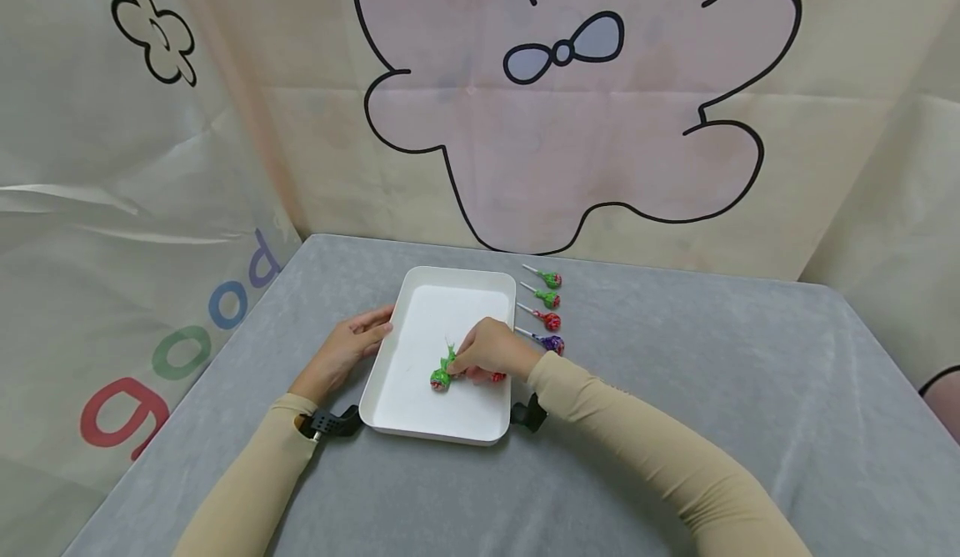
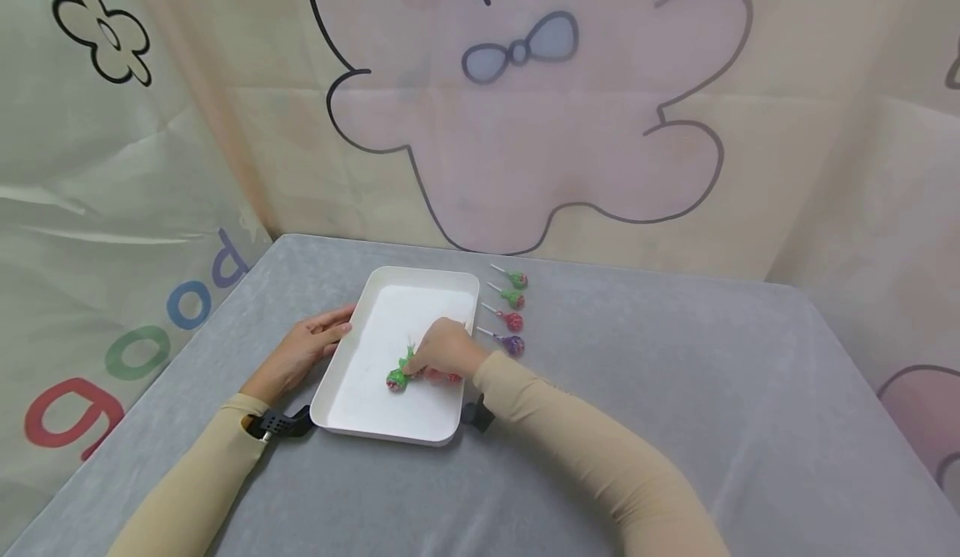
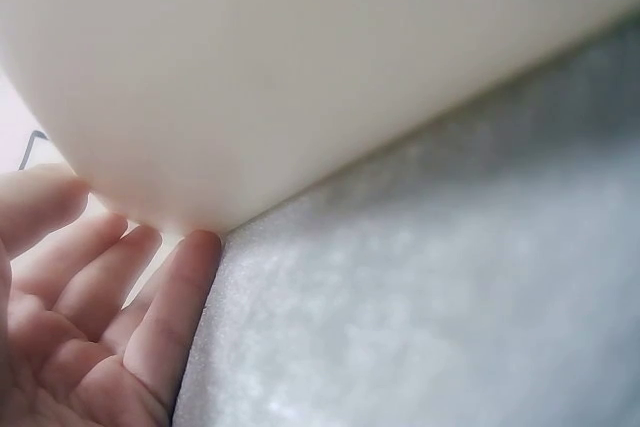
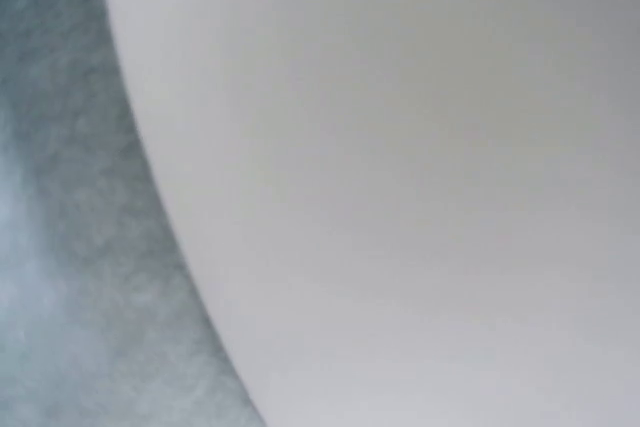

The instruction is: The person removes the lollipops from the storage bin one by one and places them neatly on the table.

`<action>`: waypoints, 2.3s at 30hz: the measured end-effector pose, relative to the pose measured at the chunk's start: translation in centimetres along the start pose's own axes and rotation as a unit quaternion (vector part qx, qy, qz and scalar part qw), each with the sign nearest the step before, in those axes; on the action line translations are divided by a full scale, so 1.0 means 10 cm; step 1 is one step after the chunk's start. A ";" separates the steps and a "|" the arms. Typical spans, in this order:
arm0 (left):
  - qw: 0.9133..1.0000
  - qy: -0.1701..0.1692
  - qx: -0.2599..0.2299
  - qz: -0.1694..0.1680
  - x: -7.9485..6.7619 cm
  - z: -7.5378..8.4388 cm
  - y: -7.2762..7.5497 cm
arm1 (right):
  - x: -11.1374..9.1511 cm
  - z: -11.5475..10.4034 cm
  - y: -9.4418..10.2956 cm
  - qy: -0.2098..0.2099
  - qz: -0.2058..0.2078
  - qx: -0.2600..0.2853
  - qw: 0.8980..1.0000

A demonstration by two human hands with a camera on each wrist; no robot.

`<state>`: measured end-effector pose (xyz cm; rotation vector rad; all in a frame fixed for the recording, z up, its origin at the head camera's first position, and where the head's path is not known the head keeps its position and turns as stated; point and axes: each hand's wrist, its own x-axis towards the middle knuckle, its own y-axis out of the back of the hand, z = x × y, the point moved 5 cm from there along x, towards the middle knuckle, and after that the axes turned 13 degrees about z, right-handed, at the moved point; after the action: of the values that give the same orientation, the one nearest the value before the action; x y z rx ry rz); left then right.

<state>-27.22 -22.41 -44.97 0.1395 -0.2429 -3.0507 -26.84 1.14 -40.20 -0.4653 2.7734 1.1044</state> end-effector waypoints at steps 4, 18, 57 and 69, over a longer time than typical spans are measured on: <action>1.000 0.003 -0.001 0.000 0.01 -0.03 0.00 | -0.01 0.02 0.01 -0.005 0.001 0.011 1.000; 1.000 0.003 -0.009 -0.001 0.02 -0.03 0.00 | -0.16 0.07 0.19 -0.026 -0.024 0.099 0.994; 1.000 0.004 -0.008 0.003 0.00 -0.02 0.02 | -0.72 0.64 0.85 -0.003 0.017 0.124 0.992; 1.000 0.013 -0.003 0.011 0.00 -0.01 0.00 | -0.82 0.78 0.85 -0.017 0.014 0.138 0.990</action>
<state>-27.19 -22.46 -45.04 0.1738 -0.2311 -3.0254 -21.86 14.30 -38.48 -0.3718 2.8475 0.7093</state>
